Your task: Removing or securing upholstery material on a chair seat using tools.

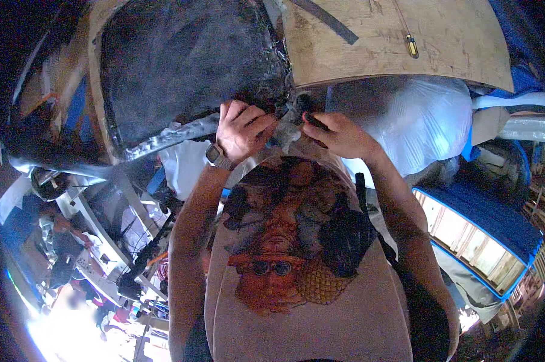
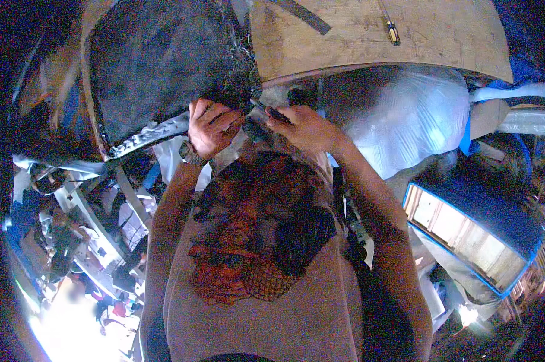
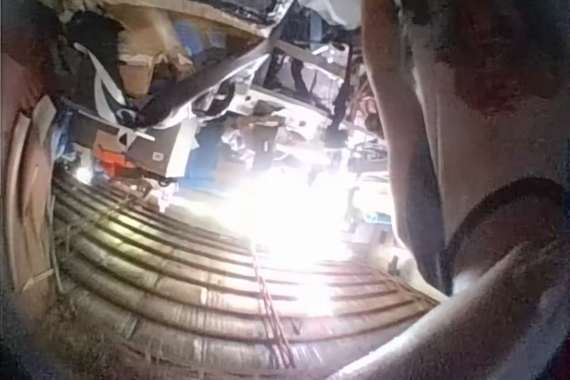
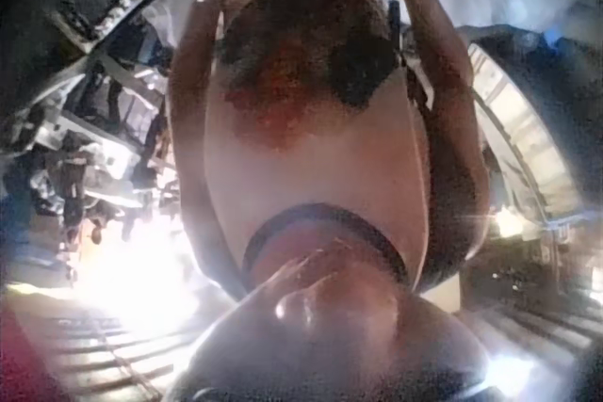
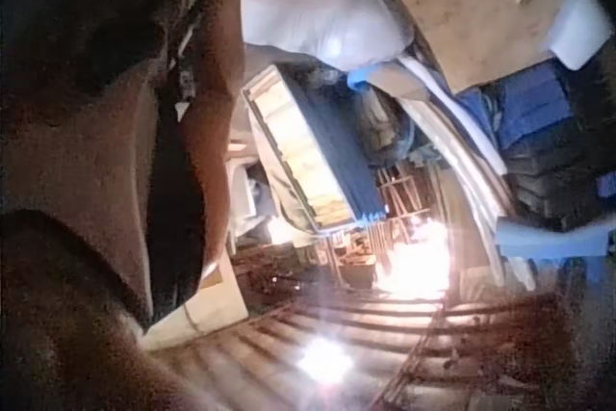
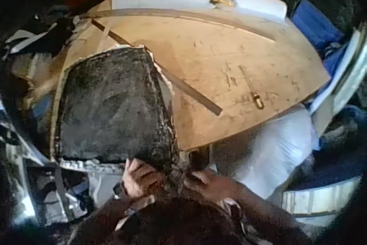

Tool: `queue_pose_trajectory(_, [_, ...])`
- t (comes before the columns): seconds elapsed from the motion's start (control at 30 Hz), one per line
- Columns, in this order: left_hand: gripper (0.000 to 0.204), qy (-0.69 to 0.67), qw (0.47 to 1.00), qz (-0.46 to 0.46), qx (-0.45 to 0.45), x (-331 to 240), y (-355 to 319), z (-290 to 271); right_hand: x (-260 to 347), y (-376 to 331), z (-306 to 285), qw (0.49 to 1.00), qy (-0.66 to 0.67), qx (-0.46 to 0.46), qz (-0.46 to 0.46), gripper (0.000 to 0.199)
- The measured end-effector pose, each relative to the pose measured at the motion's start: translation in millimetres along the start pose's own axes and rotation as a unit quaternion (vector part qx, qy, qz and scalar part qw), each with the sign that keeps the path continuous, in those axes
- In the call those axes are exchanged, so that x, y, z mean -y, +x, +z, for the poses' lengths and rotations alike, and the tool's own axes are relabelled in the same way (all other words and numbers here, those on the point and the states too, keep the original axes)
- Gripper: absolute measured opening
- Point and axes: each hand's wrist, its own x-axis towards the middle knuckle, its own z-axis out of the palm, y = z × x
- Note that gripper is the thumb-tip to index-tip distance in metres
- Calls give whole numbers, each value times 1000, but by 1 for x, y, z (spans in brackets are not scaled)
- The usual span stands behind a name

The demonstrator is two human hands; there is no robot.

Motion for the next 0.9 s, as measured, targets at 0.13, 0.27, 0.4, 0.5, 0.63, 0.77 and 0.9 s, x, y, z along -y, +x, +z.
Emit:
queue_pose_trajectory(0.13, [18,-14,1000,-23,10,-3,1,-5,36,16,-26,989,-130,67,-21,35])
queue_pose_trajectory(0.27, [18,-4,996,-77,38,-8,14,-15,71,31,-42,982,-79,96,144,39])
queue_pose_trajectory(0.4, [12,-24,994,-95,57,1,19,-23,87,49,-54,947,-169,193,195,40])
queue_pose_trajectory(0.5, [19,-36,996,-35,78,19,28,-27,93,59,-57,934,-235,214,161,40])
queue_pose_trajectory(0.63, [15,-80,984,-3,161,44,32,-33,103,72,-49,908,-299,236,175,40])
queue_pose_trajectory(0.77, [7,-90,981,16,172,52,32,-33,35,33,7,980,-183,-62,48,39])
queue_pose_trajectory(0.9, [7,-86,977,29,192,49,37,-36,-6,27,44,978,-103,-182,2,31])
